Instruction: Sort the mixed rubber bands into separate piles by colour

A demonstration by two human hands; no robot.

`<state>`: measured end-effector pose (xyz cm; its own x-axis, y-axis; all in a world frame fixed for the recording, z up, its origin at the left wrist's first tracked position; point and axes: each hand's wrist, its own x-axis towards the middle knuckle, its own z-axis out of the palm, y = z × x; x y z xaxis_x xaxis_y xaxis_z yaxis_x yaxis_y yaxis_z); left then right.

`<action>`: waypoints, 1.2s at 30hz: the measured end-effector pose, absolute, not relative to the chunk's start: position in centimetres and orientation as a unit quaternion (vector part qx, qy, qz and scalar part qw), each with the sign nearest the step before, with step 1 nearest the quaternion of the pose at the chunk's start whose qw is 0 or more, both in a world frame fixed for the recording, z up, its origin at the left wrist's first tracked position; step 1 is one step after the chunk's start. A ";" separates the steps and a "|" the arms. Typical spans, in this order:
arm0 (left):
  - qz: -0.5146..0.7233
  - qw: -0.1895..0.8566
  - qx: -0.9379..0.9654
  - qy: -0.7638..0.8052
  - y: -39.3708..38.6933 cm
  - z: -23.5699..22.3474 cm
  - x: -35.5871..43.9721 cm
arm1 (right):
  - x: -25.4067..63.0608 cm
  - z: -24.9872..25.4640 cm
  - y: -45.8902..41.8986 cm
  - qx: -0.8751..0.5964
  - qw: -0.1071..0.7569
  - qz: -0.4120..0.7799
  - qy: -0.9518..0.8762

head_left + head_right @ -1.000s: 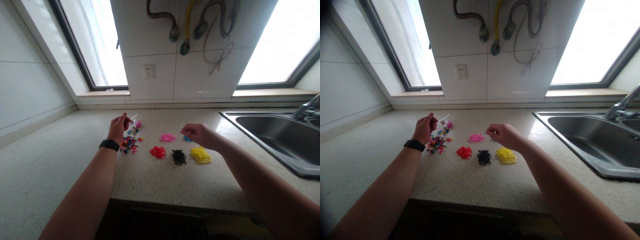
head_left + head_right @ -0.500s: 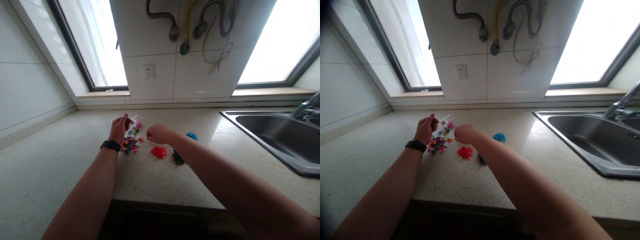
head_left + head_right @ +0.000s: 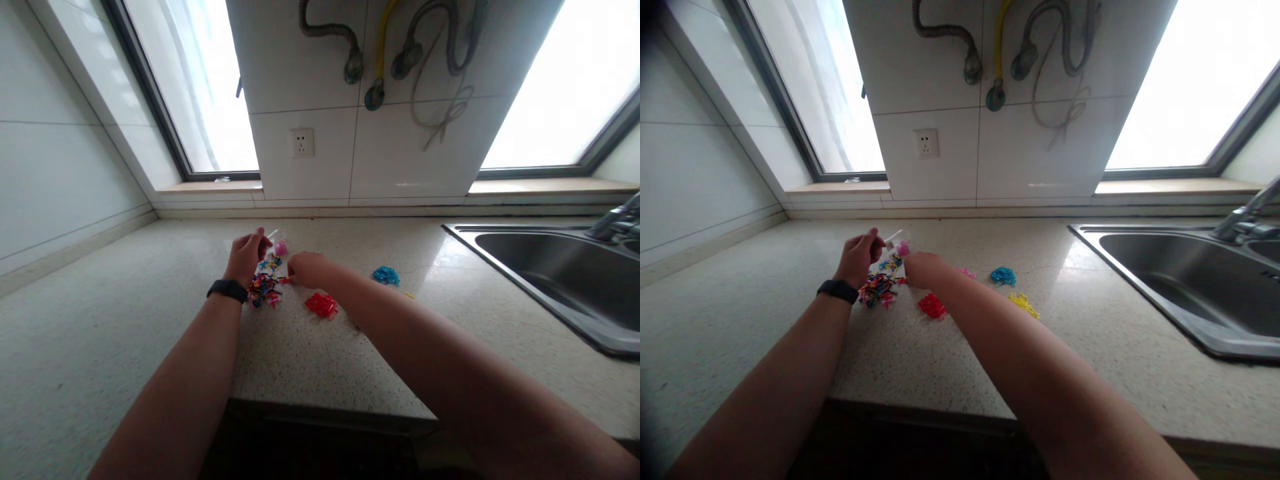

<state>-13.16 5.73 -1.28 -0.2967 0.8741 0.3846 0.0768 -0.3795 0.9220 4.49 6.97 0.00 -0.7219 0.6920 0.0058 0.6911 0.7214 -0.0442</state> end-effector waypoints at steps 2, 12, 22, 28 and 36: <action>0.657 0.306 0.509 0.465 5.8 -1.4 -13.2 | 4.5 -0.1 7.0 -0.369 0.017 0.025 -0.929; 0.655 0.297 0.517 0.464 5.9 -1.6 -13.3 | 5.4 0.5 7.1 -0.337 0.069 0.045 -0.938; 0.637 0.284 0.539 0.473 5.4 -1.3 -12.9 | 11.8 3.7 6.5 -0.350 0.198 0.189 -0.896; 0.627 0.273 0.550 0.479 5.0 -1.2 -12.5 | 19.3 4.6 5.0 -0.361 0.283 0.255 -0.851; 0.605 0.252 0.572 0.494 5.0 -1.5 -12.4 | 25.9 1.4 3.4 -0.380 0.382 0.378 -0.753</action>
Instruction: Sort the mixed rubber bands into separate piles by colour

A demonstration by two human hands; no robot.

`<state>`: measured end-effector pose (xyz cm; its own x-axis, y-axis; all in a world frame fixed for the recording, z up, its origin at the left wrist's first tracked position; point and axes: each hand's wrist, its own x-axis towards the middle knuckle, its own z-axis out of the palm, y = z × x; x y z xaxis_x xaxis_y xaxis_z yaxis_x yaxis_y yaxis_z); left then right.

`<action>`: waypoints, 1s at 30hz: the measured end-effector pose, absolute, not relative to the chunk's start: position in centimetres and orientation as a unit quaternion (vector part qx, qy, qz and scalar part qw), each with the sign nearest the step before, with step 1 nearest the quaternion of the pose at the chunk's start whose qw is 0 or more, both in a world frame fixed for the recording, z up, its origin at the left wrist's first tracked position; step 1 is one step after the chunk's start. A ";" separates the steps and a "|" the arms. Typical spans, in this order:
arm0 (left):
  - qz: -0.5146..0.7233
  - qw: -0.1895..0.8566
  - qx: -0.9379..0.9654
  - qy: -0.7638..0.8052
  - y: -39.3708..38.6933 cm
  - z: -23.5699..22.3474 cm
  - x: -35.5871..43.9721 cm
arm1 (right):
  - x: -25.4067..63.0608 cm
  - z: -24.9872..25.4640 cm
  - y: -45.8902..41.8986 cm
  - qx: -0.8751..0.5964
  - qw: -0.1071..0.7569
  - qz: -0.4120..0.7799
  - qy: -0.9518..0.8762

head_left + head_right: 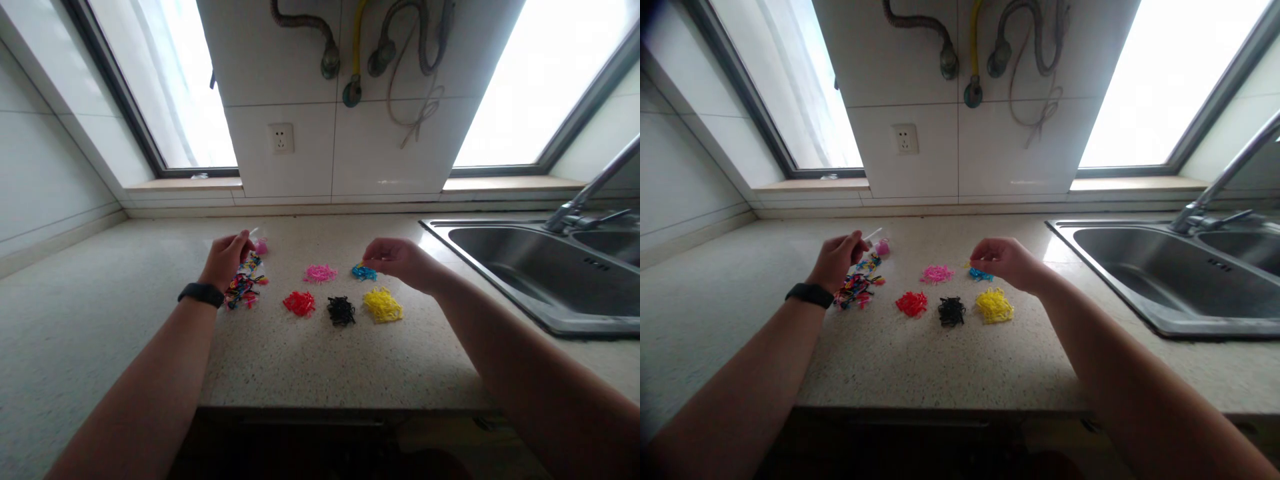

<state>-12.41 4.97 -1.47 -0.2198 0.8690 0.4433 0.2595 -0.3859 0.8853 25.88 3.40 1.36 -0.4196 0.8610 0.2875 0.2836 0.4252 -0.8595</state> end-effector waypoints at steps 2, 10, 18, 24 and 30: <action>0.598 0.245 0.577 0.499 4.9 -1.5 -12.4 | 26.6 0.3 3.3 -0.384 0.403 0.394 -0.731; 0.579 0.237 0.590 0.511 4.5 -1.3 -12.2 | 27.1 -0.3 2.5 -0.369 0.420 0.403 -0.725; 0.561 0.219 0.607 0.519 4.5 -1.3 -12.1 | 26.9 0.8 1.4 -0.352 0.434 0.446 -0.699; 0.559 0.213 0.608 0.522 4.5 -1.4 -12.1 | 26.3 1.4 0.3 -0.306 0.444 0.470 -0.699; 0.555 0.218 0.606 0.526 4.5 -1.5 -12.2 | 25.9 1.5 -0.2 -0.286 0.439 0.500 -0.690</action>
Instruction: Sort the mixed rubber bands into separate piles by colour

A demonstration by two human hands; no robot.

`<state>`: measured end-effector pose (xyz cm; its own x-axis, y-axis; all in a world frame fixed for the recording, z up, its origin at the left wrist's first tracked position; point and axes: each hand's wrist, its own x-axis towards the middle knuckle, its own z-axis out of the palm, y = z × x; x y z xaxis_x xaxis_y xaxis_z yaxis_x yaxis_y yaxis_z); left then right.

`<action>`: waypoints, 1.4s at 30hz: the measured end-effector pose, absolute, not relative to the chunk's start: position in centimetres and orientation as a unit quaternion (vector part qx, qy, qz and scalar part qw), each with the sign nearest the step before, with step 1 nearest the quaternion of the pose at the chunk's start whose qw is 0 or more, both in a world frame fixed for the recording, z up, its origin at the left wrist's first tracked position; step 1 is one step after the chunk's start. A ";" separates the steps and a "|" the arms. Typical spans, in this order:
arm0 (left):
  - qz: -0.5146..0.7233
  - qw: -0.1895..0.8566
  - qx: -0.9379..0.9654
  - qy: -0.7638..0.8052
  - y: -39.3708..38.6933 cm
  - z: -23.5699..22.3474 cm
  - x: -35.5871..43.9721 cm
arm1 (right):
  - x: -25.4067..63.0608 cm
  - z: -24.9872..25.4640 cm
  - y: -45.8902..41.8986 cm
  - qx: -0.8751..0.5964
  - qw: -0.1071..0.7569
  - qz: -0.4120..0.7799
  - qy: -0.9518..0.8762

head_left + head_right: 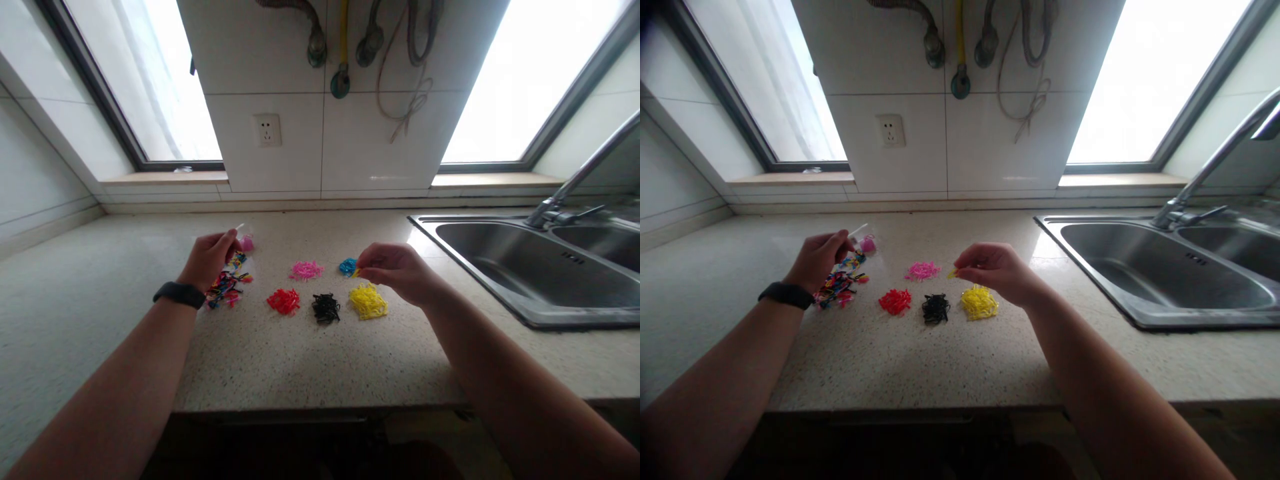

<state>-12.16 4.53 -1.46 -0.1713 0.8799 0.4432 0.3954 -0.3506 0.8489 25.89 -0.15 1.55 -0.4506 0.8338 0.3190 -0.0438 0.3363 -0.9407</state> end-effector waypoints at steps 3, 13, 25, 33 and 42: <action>0.555 0.210 0.608 0.528 4.5 -1.4 -12.1 | 26.0 1.4 0.0 -0.290 0.438 0.508 -0.683; 0.540 0.199 0.622 0.532 4.2 -1.3 -11.9 | 26.2 1.4 -0.6 -0.195 0.448 0.570 -0.660; 0.523 0.193 0.635 0.535 4.1 -1.2 -11.8 | 26.2 1.7 -0.8 -0.178 0.444 0.575 -0.664; 0.494 0.194 0.639 0.556 3.7 -1.0 -11.6 | 26.9 1.0 0.1 -0.153 0.441 0.568 -0.678; 0.484 0.194 0.644 0.560 3.9 -1.1 -11.7 | 26.7 1.4 -0.1 -0.159 0.459 0.562 -0.670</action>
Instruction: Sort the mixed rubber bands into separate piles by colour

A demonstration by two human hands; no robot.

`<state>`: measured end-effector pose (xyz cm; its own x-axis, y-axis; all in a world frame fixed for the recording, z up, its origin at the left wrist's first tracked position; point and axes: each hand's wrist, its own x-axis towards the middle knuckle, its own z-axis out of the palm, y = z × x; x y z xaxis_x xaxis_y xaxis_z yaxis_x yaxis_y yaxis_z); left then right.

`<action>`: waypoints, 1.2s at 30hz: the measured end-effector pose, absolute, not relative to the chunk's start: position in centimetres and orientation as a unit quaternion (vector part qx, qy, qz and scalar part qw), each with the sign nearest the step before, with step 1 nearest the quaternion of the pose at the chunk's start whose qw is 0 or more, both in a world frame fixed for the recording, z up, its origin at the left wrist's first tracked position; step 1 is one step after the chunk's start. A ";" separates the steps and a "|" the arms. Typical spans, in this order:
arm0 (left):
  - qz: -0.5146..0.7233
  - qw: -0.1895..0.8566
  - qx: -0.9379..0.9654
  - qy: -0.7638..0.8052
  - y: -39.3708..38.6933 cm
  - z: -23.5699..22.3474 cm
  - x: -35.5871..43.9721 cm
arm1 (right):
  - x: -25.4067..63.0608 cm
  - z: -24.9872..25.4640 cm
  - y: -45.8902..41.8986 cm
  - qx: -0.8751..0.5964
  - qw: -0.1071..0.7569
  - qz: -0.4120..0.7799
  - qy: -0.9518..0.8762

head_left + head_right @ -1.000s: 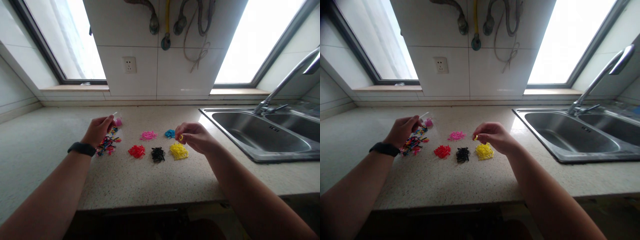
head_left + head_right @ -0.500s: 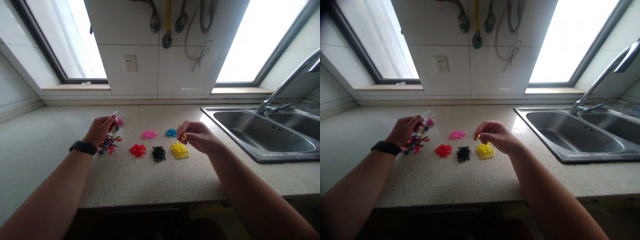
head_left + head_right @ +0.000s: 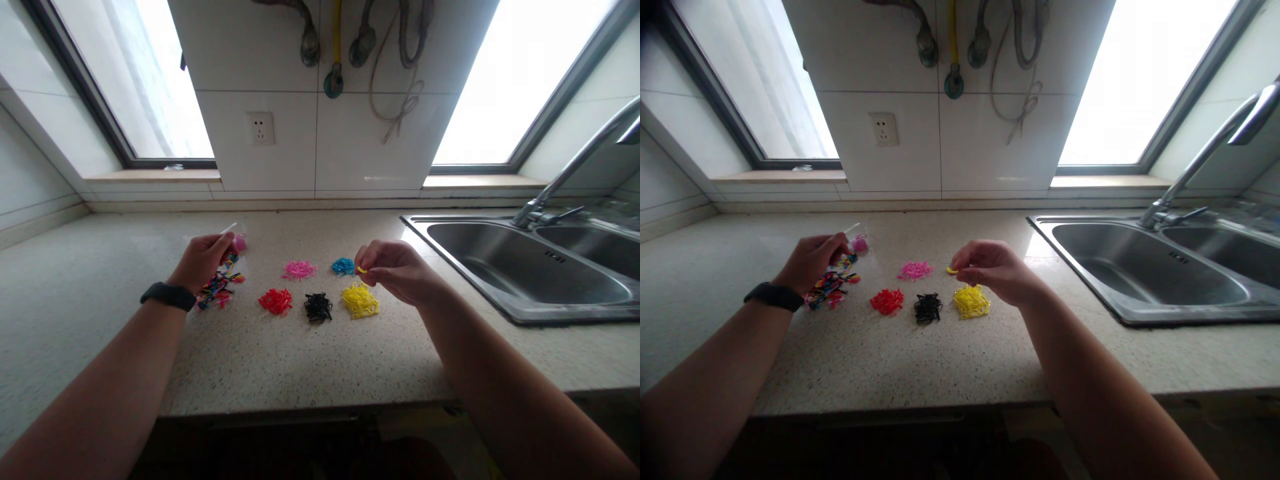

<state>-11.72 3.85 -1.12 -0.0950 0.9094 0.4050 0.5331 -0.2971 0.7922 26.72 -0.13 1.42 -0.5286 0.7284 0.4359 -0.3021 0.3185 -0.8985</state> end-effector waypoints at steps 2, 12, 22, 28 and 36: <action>0.483 0.195 0.643 0.561 3.9 -1.1 -11.7 | 26.7 1.5 -0.1 -0.159 0.463 0.555 -0.672; 0.484 0.195 0.645 0.559 4.0 -1.2 -11.8 | 27.7 2.2 -0.1 -0.171 0.478 0.514 -0.691; 0.483 0.193 0.644 0.561 4.0 -1.2 -11.7 | 28.8 2.4 0.4 -0.210 0.429 0.453 -0.753; 0.479 0.192 0.643 0.566 3.9 -1.2 -11.6 | 29.5 2.5 0.8 -0.252 0.404 0.427 -0.769; 0.474 0.181 0.650 0.565 3.9 -1.1 -11.7 | 30.6 2.4 1.5 -0.403 0.168 0.295 -0.850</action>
